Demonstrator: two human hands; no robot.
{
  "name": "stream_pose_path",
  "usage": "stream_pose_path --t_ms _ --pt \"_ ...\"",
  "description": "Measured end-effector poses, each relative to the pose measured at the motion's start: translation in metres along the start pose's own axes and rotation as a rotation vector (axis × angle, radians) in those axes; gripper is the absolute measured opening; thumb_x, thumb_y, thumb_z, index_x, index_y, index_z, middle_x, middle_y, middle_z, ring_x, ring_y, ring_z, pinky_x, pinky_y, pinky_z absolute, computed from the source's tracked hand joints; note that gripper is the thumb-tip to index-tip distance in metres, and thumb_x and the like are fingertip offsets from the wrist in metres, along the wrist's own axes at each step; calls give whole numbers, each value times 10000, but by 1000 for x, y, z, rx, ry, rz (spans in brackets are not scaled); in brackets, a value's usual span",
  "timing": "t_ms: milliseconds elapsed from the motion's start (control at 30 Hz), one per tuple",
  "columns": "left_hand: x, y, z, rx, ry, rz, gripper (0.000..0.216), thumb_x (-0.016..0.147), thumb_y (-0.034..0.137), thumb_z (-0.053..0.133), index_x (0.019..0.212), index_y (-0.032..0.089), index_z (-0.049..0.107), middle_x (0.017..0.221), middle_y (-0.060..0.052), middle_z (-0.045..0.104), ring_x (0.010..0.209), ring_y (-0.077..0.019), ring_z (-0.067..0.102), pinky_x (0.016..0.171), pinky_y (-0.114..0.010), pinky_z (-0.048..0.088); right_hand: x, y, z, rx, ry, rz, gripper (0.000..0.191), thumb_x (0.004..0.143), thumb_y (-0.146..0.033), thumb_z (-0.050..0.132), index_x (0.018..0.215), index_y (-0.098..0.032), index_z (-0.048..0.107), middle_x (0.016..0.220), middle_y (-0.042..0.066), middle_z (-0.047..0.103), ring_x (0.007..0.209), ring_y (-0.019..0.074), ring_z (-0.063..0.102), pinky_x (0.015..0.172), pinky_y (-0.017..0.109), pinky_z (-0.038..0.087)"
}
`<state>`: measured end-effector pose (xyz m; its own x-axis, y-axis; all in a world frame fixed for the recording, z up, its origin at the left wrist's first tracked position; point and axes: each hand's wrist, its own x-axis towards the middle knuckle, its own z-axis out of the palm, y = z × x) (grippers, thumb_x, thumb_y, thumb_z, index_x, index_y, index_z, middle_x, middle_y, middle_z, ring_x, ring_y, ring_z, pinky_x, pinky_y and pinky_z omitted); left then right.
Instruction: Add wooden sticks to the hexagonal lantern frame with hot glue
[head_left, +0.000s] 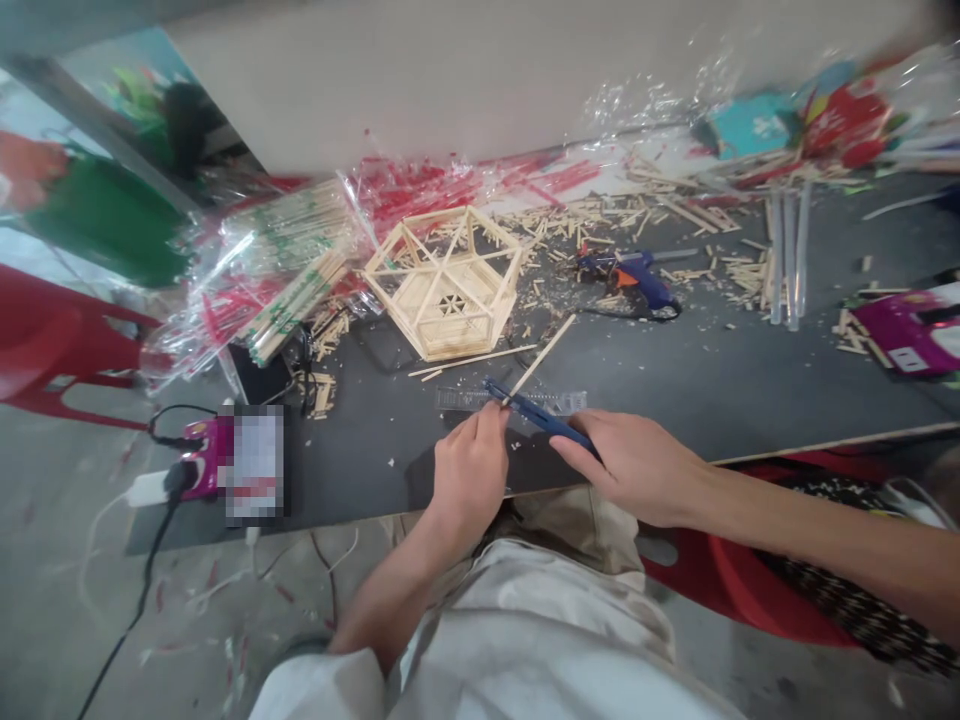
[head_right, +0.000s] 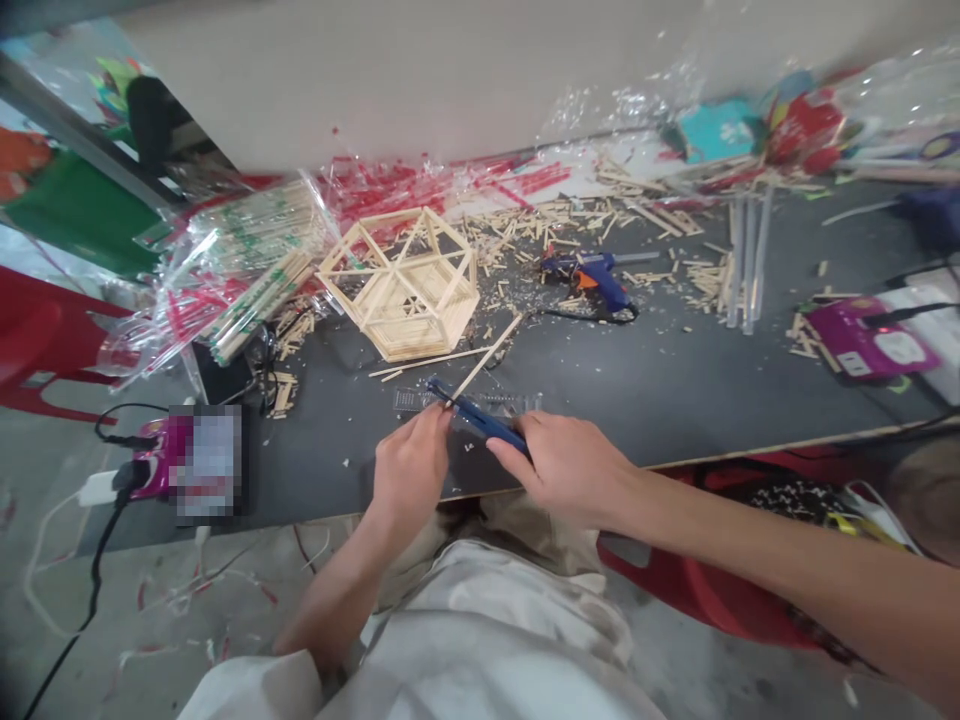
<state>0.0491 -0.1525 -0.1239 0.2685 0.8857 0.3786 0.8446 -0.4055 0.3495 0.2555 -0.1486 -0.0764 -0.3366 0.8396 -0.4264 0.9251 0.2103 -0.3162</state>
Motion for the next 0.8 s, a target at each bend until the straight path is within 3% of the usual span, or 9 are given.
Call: stream_pose_path --t_ms 133,300,533,800 --pt "11 14 5 -2 -191 -135 186 1070 146 542 993 177 708 843 -73 798 777 -202 794 663 -247 509 2 18 3 -15 28 10 512 1100 -521 325 887 -192 655 898 145 752 862 302 730 734 359 463" --pt "27 28 11 1 -390 -269 231 1102 191 493 1090 168 723 971 -131 813 913 -261 808 741 -286 521 8 33 0 -52 22 11 540 1100 -518 295 900 -181 668 947 166 762 904 315 735 752 365 453" --pt "29 36 4 2 -458 -343 286 1118 209 439 1127 165 722 1042 -143 811 971 -288 798 774 -317 532 7 32 -4 -39 -38 1 585 1114 -516 236 895 -179 661 970 168 779 919 310 734 744 362 418" --pt "19 42 -4 -1 -416 -373 280 1122 214 436 1110 166 711 1055 -114 821 988 -280 797 806 -321 532 -1 29 -3 -76 3 -24 584 1108 -538 257 896 -171 659 966 172 773 891 302 724 728 350 398"
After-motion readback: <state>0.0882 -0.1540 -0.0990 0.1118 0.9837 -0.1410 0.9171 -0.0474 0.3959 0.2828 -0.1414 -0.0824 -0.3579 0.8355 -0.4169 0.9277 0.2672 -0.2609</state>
